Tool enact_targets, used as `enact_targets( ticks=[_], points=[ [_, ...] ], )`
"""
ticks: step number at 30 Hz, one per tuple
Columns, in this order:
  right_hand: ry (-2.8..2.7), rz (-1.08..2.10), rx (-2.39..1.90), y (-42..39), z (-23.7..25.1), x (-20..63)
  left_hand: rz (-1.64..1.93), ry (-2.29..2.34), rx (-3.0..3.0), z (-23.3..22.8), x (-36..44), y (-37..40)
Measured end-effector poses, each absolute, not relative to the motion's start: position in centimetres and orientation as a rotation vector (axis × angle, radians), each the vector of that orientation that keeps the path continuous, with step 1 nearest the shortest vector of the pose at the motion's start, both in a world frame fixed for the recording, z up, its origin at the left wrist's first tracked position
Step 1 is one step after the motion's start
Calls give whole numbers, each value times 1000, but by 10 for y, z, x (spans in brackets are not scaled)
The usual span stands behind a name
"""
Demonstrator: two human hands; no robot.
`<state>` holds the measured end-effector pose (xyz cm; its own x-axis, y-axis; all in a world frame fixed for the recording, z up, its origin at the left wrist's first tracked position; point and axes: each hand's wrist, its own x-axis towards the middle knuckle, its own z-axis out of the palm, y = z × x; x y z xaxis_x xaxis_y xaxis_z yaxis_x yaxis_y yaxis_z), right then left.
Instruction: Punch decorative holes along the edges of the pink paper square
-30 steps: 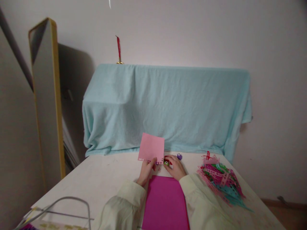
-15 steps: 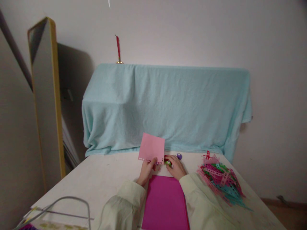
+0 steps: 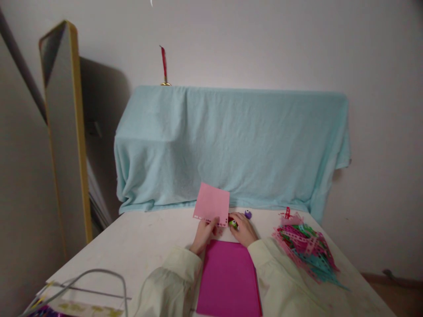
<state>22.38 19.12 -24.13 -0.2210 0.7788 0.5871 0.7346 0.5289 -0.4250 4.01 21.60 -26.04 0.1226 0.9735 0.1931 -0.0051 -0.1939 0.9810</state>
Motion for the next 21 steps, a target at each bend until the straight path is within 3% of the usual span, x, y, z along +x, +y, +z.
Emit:
enact_targets(
  ticks=[21],
  points=[
    [-1974, 110, -1217, 194, -245, 226, 1206, 1021, 1419, -253, 39, 212]
  ],
)
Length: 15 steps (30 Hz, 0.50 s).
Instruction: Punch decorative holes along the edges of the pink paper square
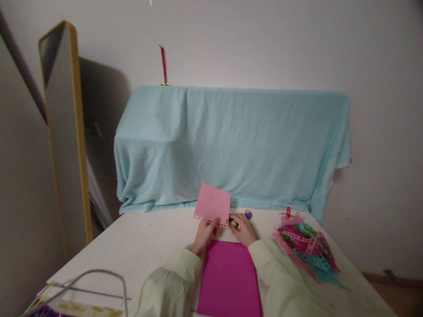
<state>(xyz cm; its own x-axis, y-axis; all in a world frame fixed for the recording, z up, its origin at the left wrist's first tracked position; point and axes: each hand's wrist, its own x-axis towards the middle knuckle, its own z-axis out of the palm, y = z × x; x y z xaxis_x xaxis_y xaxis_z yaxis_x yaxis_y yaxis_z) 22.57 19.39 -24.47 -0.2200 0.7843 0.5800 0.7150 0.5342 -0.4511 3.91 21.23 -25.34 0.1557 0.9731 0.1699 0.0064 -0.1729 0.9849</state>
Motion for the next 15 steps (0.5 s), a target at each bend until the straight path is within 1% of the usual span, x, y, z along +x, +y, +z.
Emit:
enact_targets(
  ticks=[15],
  points=[
    [-1980, 55, -1235, 196, -248, 226, 1193, 995, 1398, -268, 42, 220]
  ],
)
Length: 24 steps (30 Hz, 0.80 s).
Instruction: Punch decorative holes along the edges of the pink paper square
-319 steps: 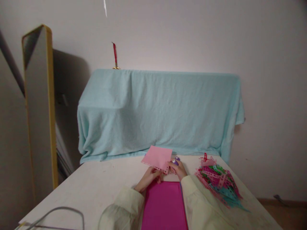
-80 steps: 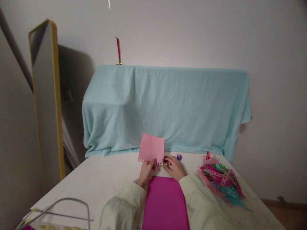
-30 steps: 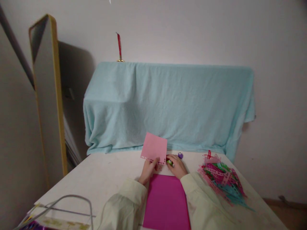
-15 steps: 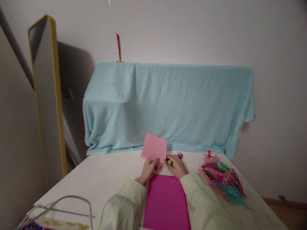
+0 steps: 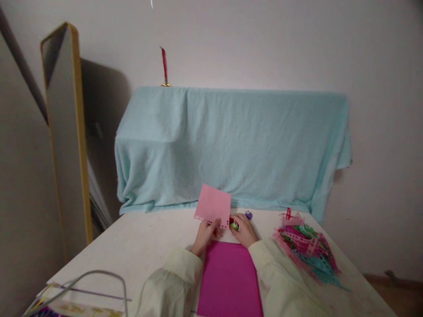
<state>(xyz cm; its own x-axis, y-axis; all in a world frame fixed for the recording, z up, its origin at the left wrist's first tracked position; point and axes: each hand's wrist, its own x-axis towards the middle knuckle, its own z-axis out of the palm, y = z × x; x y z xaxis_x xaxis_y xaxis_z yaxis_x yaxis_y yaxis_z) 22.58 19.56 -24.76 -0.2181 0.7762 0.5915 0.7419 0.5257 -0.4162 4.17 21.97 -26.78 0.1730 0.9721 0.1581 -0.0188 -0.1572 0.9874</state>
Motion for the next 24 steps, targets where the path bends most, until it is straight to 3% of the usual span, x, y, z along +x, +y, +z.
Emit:
enact_targets(
  ticks=[24],
  points=[
    [-1955, 83, -1291, 195, -248, 224, 1144, 946, 1394, -264, 44, 213]
  ],
)
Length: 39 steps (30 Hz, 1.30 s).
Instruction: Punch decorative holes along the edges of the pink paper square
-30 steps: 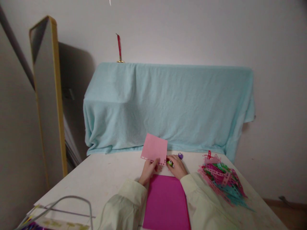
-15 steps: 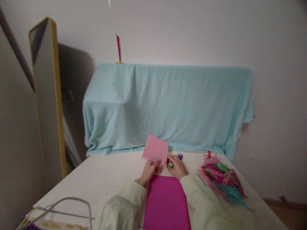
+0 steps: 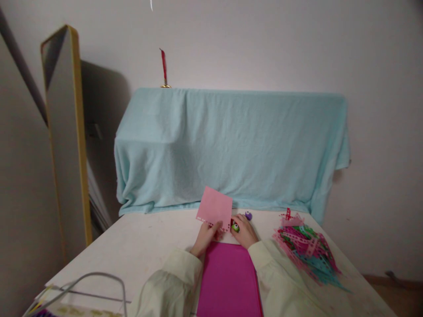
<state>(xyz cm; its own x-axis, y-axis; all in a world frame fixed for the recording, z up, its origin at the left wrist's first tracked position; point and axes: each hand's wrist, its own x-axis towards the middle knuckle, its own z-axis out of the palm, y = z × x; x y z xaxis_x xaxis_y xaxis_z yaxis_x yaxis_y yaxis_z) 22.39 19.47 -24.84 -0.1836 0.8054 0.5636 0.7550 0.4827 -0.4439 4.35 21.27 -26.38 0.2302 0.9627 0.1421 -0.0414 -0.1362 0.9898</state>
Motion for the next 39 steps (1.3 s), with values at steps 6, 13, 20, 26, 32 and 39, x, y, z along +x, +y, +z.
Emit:
enact_targets(
  ticks=[6, 13, 20, 26, 32, 39],
  points=[
    [-1956, 63, -1279, 197, -253, 225, 1104, 954, 1406, -264, 42, 214],
    [-1947, 76, -1294, 195, -249, 224, 1108, 986, 1359, -263, 44, 213],
    [-1951, 77, -1300, 194, -248, 224, 1127, 946, 1360, -263, 44, 211],
    [-1950, 83, -1312, 193, -247, 223, 1128, 957, 1355, -266, 44, 213],
    [-1949, 86, -1310, 195, -249, 224, 1118, 1012, 1343, -258, 44, 209],
    [-1936, 82, -1296, 195, -249, 224, 1131, 1023, 1326, -253, 44, 206]
  ],
)
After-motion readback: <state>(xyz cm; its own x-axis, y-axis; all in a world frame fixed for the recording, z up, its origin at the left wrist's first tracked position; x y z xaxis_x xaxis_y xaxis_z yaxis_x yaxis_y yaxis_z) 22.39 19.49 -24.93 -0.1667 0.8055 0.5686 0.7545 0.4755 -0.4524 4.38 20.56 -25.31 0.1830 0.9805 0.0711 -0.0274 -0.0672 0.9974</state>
